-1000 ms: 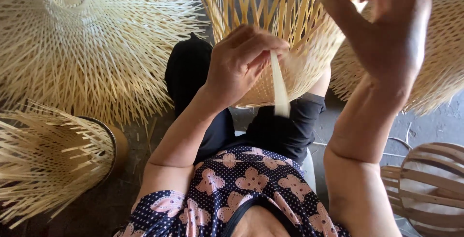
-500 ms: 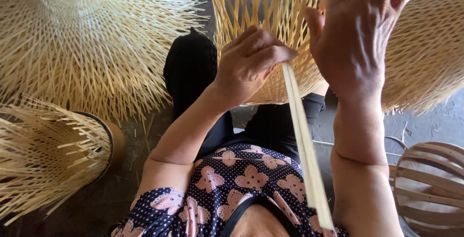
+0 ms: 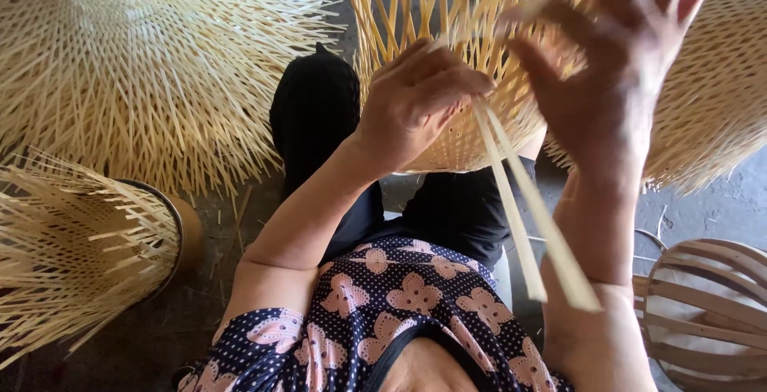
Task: The person weaves thin bamboo strips by hand, interlacing them through the vertical ribs of a conical frame. They pull and tuck each strip into the existing lattice, rotating the structure to work around its circumference.
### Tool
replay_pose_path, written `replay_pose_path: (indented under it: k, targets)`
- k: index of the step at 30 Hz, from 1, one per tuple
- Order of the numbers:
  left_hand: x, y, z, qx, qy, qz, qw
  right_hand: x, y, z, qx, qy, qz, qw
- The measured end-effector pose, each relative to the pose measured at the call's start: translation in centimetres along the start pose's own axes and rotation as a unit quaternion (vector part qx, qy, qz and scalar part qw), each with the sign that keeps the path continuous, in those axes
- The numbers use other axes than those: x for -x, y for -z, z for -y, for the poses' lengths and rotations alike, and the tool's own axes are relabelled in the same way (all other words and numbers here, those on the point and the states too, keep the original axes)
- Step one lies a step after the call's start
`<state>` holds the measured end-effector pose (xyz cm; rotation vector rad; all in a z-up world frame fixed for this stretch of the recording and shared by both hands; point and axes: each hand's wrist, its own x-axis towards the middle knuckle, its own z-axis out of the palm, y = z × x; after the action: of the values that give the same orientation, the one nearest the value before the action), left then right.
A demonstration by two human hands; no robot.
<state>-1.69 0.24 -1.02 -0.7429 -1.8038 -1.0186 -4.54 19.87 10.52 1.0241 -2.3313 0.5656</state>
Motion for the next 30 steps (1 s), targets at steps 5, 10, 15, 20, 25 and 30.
replay_pose_path:
  k: [5,10,15,20,25,30]
  targets:
    - [0.2,-0.5,-0.1,-0.033,-0.024,-0.004,0.999,1.0,0.2,0.5,0.189,0.095,0.017,0.977]
    - [-0.5,0.3,0.1,-0.088,-0.024,0.004,0.996,-0.2,-0.9,0.6,-0.023,0.036,0.018,0.999]
    - [-1.5,1.1,0.3,0.105,0.128,0.039,0.985,-0.8,-1.2,-2.4,-0.347,0.054,0.029,0.936]
    - [-1.8,0.6,0.3,0.147,0.112,0.059,0.981,0.6,-2.2,-3.7,-0.231,0.030,-0.041,0.972]
    - [-1.3,1.5,0.3,0.147,0.131,0.065,0.978,1.5,-3.8,-2.1,0.019,0.034,-0.129,0.991]
    - [-1.4,1.3,-0.7,0.092,0.079,0.064,0.990,1.5,-4.5,-1.8,-0.118,-0.014,-0.168,0.979]
